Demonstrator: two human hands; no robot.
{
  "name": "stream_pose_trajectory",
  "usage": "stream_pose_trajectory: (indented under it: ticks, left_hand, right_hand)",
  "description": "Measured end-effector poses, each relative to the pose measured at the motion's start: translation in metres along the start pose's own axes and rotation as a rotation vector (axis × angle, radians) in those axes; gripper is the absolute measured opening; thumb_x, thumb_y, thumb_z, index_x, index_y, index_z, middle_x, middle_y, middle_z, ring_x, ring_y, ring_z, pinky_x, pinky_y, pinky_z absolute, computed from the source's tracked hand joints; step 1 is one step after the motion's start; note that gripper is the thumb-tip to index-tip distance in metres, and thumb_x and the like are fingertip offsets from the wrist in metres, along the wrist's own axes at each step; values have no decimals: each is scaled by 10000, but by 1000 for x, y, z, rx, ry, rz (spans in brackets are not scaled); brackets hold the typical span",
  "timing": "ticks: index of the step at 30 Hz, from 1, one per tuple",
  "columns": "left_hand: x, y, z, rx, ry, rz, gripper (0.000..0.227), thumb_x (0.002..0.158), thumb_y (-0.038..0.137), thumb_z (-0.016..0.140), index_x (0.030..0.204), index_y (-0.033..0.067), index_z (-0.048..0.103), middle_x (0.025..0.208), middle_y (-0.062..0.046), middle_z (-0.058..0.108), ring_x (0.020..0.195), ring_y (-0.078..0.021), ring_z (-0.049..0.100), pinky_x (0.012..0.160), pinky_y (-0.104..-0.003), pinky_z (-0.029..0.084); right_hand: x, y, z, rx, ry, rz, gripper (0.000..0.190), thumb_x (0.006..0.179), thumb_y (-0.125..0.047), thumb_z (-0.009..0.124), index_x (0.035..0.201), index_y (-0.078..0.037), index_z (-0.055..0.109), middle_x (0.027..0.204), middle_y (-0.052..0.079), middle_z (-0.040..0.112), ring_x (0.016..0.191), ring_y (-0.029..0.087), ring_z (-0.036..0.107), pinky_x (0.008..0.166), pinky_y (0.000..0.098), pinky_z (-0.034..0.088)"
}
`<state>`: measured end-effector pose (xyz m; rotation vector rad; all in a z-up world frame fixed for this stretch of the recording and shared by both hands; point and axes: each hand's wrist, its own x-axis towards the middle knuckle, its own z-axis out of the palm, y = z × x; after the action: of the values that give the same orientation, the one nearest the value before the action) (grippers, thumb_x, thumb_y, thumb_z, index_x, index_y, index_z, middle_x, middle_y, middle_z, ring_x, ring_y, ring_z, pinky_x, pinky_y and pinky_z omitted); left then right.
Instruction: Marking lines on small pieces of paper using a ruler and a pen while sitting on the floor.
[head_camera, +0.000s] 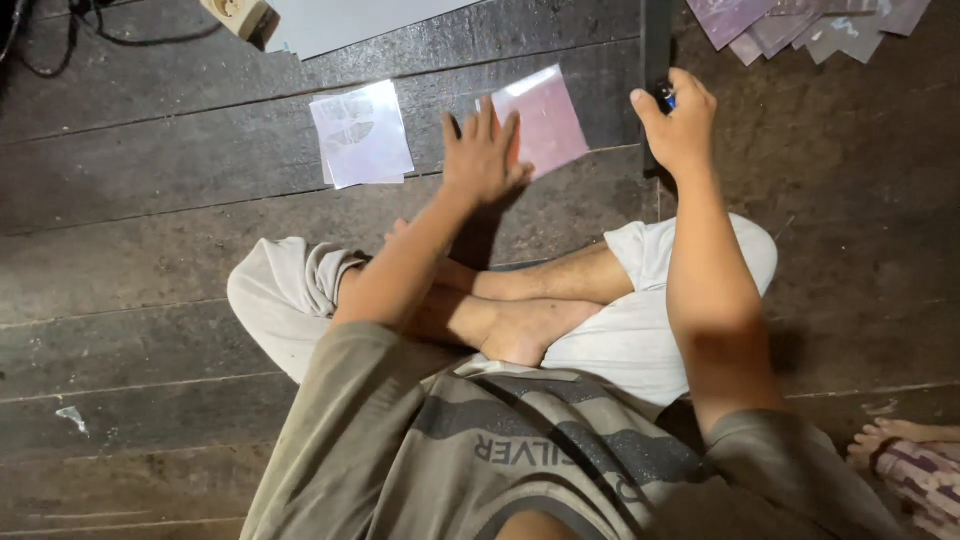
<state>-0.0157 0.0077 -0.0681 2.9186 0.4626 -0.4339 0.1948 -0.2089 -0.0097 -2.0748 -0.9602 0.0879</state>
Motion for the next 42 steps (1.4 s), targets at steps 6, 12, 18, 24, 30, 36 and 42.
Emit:
stream_pose_trajectory:
  ticks: [6,12,18,24,30,36,42]
  left_hand:
    - [-49,31,11,-31,323,9,776,808,620,704,1418,181,513,1266,-162,490,1065,-347,507,1017,-673,310]
    - [-27,27,9,-116,71,58,798,931,737,491,1610,342,355,1724,-49,159,1556,-369,202,1206,-726,92]
    - [-14,9,-20,-209,-16,-242,869,941,797,468,1652,340,268,1748,-44,97,1593,-359,104,1193,-782,86]
    - [7,6,14,-236,41,-270,987,878,876,420,1660,302,234,1738,-32,32,1587,-390,46,1152,-820,-6]
    - [18,17,34,-297,237,-330,1032,844,853,566,1628,220,339,1713,-64,96,1561,-463,69,1101,-854,-47]
    - [13,0,36,-270,250,-259,715,994,573,484,1608,225,366,1705,-19,159,1561,-388,144,1108,-858,4]
    - [12,-3,48,-352,402,-403,926,943,670,637,1634,187,254,1705,-197,134,1577,-415,215,1241,-694,36]
  right_hand:
    - [5,-1,6,-11,6,19,285,940,-132,750,1108,88,680,958,189,715,787,308,637,744,402,523]
    - [-4,19,12,8,-16,7,299,935,-180,802,1117,39,710,925,211,701,824,369,661,720,436,543]
    - [-4,13,13,30,-88,96,352,956,-194,826,1222,3,706,992,255,707,963,454,699,789,499,574]
    - [1,14,27,-40,-162,89,448,942,-180,796,1299,53,656,1147,275,697,1046,427,686,888,462,554]
    - [1,6,34,-116,-181,48,507,907,-155,780,1303,121,623,1233,289,684,1060,398,682,916,421,539]
    - [6,-9,38,-254,-301,-7,523,893,-249,786,1361,-53,656,1118,190,699,939,376,679,811,436,539]
    - [32,-8,73,-454,-441,-137,501,859,-337,789,1341,-226,710,1073,77,657,919,319,655,782,433,529]
